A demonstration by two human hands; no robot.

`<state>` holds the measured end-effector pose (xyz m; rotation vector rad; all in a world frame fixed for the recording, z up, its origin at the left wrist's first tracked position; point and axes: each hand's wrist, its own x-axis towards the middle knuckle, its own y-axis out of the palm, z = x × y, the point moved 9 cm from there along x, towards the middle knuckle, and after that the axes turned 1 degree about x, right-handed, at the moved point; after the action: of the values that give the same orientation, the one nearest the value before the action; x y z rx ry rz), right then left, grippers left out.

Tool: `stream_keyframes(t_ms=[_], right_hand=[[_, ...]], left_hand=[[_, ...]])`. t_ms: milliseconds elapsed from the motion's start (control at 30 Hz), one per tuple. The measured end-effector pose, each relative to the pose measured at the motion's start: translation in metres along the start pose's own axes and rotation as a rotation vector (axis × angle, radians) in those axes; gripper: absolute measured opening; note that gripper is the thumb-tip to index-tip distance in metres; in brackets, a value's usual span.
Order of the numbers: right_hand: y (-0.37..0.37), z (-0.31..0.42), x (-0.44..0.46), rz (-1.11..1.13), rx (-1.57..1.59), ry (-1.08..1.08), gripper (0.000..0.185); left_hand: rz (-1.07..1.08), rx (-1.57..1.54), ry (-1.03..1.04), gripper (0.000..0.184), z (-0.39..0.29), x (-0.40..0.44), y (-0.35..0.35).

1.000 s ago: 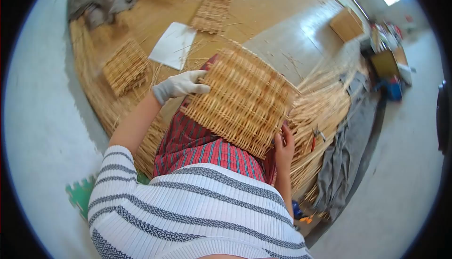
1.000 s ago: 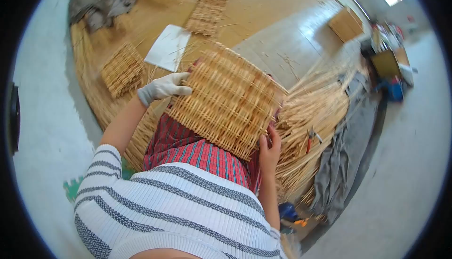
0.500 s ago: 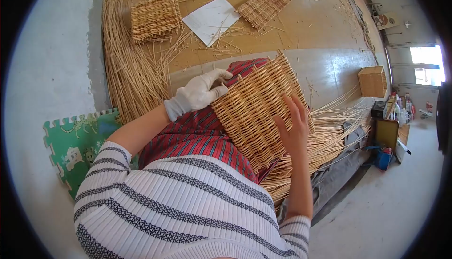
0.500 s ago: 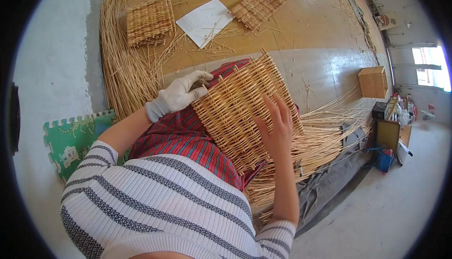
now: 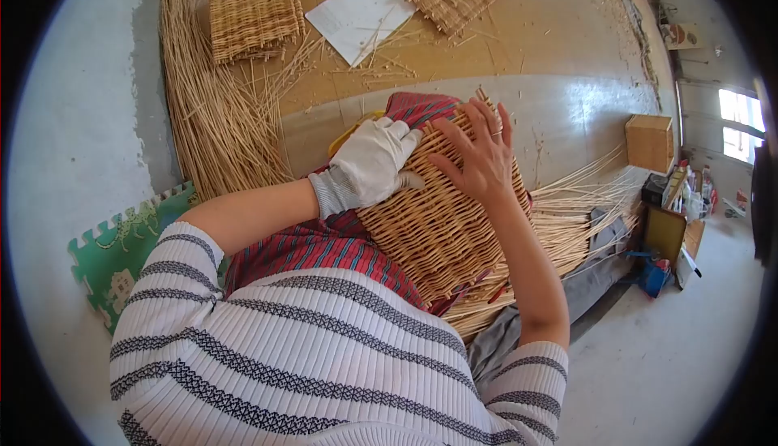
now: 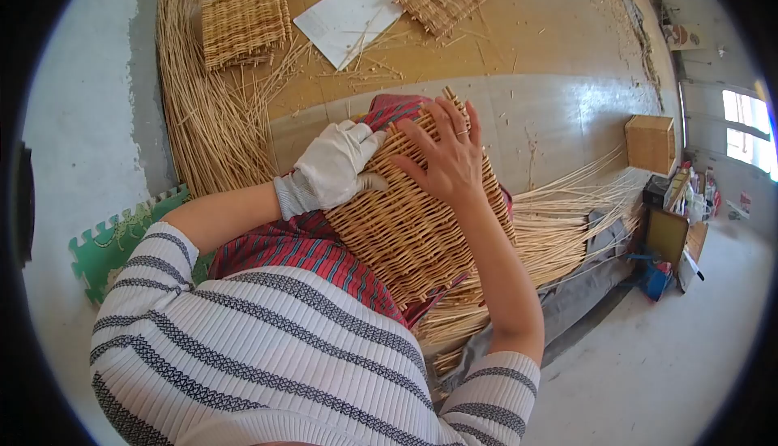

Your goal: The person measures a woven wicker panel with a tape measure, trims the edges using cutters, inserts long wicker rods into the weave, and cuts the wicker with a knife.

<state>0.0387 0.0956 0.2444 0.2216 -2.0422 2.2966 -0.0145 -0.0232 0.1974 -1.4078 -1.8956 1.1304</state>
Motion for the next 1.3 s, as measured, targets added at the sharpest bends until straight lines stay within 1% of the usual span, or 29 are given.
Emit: stream_keyframes(t_ms=[67,167,200,233,300,333,367,433,467,500,567,600,633,700,733,833,867,900,967,1000,1067,1200,1233,1267,1300], right_hand=[[-0.001,0.000,-0.002,-0.067,-0.026,-0.025,0.047],[0.004,-0.005,-0.004,-0.069,-0.065,0.004,0.046],[0.004,-0.005,-0.004,-0.074,-0.062,-0.004,0.047],[0.005,-0.003,-0.007,-0.074,-0.078,-0.009,0.047],[0.007,-0.007,-0.005,-0.042,-0.040,0.001,0.047],[0.006,-0.009,-0.006,-0.027,-0.030,0.020,0.047],[0.002,-0.007,-0.006,-0.041,-0.064,0.011,0.047],[-0.014,-0.030,-0.014,-0.244,0.261,0.204,0.045],[-0.026,-0.045,-0.019,-0.373,0.230,0.275,0.039],[-0.030,-0.049,-0.018,-0.370,0.238,0.273,0.039],[-0.023,-0.076,-0.025,-0.346,0.590,0.497,0.032],[-0.027,-0.068,-0.019,-0.352,0.455,0.374,0.031],[-0.026,-0.069,-0.016,-0.361,0.449,0.367,0.031],[-0.014,-0.068,-0.011,-0.297,0.535,0.409,0.030],[-0.012,-0.065,-0.010,-0.291,0.536,0.404,0.030],[-0.003,-0.063,-0.007,-0.252,0.485,0.457,0.028],[-0.007,-0.061,-0.007,-0.298,0.413,0.430,0.027],[-0.010,-0.058,-0.008,-0.345,0.342,0.406,0.026],[-0.009,-0.059,-0.009,-0.347,0.336,0.414,0.025],[-0.008,-0.060,-0.011,-0.350,0.322,0.417,0.025],[-0.005,-0.060,-0.013,-0.349,0.327,0.421,0.025],[-0.003,-0.063,-0.015,-0.336,0.304,0.451,0.027],[0.000,-0.062,-0.015,-0.343,0.322,0.457,0.027],[-0.006,-0.065,-0.018,-0.419,0.324,0.517,0.027],[-0.013,-0.071,-0.022,-0.498,0.314,0.578,0.027]], left_hand=[[-0.043,0.069,0.054,0.080,-0.005,0.002,-0.002],[-0.022,0.127,0.110,0.076,-0.011,0.011,-0.003],[0.015,0.141,0.130,0.076,-0.009,0.014,0.001],[0.000,0.137,0.136,0.076,-0.010,0.012,-0.002],[0.063,0.178,0.180,0.079,-0.010,0.017,-0.005],[0.096,0.156,0.177,0.076,-0.007,0.019,-0.003],[0.061,0.163,0.192,0.076,-0.003,0.020,-0.011],[0.150,-0.248,0.141,0.068,0.009,0.018,-0.010],[0.218,-0.391,0.042,0.050,0.021,0.021,-0.007],[0.220,-0.393,0.033,0.050,0.028,0.022,0.001],[-0.055,-0.960,-0.084,0.039,0.050,0.022,0.000],[-0.118,-0.992,-0.053,0.034,0.048,0.021,-0.004],[-0.125,-0.986,-0.044,0.034,0.046,0.025,-0.005],[-0.089,-0.857,-0.017,0.040,0.036,0.029,-0.004],[-0.095,-0.860,-0.022,0.040,0.033,0.031,-0.003],[-0.030,-0.526,0.053,0.054,0.020,0.034,0.003],[-0.009,-0.602,0.047,0.060,0.020,0.035,0.007],[0.000,-0.600,0.042,0.060,0.021,0.035,0.010],[-0.031,-0.478,0.080,0.062,0.018,0.034,0.006],[-0.019,-0.476,0.076,0.062,0.017,0.034,0.004],[0.065,-0.379,0.040,0.064,0.015,0.037,0.004],[0.120,-0.316,0.016,0.065,0.018,0.041,0.008],[0.111,-0.447,0.045,0.064,0.020,0.043,0.011],[0.103,-0.577,0.077,0.062,0.021,0.043,0.010],[0.113,-0.564,0.082,0.062,0.024,0.043,0.011]])
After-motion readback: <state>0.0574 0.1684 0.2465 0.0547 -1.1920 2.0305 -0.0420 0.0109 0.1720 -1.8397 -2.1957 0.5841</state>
